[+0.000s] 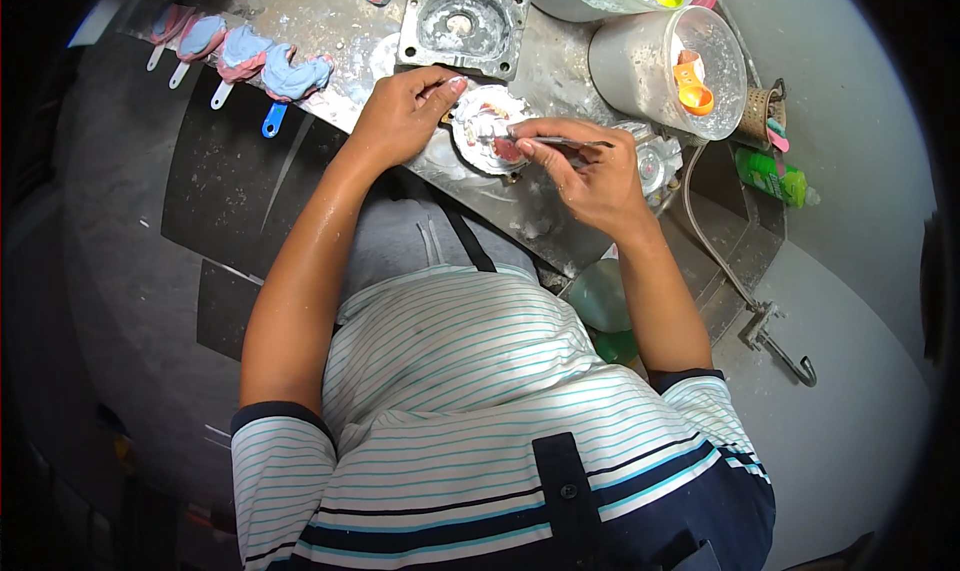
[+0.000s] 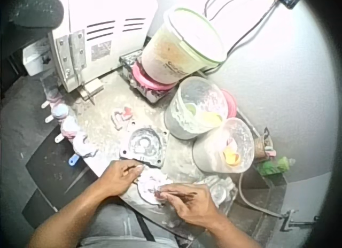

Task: The person applies a white paste-like material to a dental mold using a small spatula and fingers. They repeatedly smooth and spread the material across the mold surface, occasionally wiping excess onto their hand or the workbench.

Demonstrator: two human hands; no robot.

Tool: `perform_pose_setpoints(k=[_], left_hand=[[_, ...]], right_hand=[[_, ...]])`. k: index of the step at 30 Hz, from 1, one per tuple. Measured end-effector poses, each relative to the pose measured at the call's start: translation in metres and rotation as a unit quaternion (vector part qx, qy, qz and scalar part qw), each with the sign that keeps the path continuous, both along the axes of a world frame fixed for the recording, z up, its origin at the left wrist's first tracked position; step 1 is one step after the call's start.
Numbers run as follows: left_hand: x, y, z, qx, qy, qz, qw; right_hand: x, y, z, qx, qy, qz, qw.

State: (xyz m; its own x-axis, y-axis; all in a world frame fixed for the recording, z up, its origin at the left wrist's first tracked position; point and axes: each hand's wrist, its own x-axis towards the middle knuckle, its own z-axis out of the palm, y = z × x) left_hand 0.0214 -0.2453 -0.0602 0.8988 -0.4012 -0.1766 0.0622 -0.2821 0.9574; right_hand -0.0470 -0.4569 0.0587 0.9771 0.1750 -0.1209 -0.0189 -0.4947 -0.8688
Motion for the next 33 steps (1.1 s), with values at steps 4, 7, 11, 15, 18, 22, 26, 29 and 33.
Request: perform_pose_setpoints(k=[4, 7, 11, 15, 18, 22, 26, 29, 33], left_hand=[[0.002, 0.0, 0.005, 0.026, 0.024, -0.025, 0.999], [-0.001, -0.002, 0.002, -0.01, 0.006, 0.009, 1.0], [-0.001, -0.002, 0.0, -0.01, -0.002, 0.016, 1.0], [-0.001, -0.001, 0.002, 0.004, 0.006, 0.006, 1.0], [-0.001, -0.002, 0.004, 0.001, 0.008, 0.005, 1.0], [-0.001, -0.002, 0.007, 0.007, 0.007, 0.003, 1.0], [-0.001, -0.002, 0.005, 0.007, -0.001, 0.005, 1.0], [0.0, -0.002, 0.004, 0.003, -0.002, 0.003, 1.0], [0.0, -0.001, 0.005, 0.009, -0.006, 0.003, 1.0]], right_hand=[[0.004, -0.002, 0.002, 0.016, 0.005, -0.029, 0.999], [0.009, -0.004, -0.003, -0.001, 0.009, -0.03, 1.0], [0.01, 0.0, 0.002, -0.02, 0.016, -0.01, 1.0], [0.008, -0.004, 0.002, -0.018, 0.006, 0.026, 0.999], [0.007, -0.005, -0.002, 0.013, 0.006, -0.001, 1.0], [0.012, -0.01, -0.006, -0.021, 0.021, -0.028, 0.999], [0.011, -0.005, -0.004, 0.003, 0.017, -0.013, 1.0], [0.008, -0.007, -0.007, 0.036, 0.03, -0.003, 0.999], [0.009, -0.008, 0.002, -0.01, 0.058, 0.021, 0.998]])
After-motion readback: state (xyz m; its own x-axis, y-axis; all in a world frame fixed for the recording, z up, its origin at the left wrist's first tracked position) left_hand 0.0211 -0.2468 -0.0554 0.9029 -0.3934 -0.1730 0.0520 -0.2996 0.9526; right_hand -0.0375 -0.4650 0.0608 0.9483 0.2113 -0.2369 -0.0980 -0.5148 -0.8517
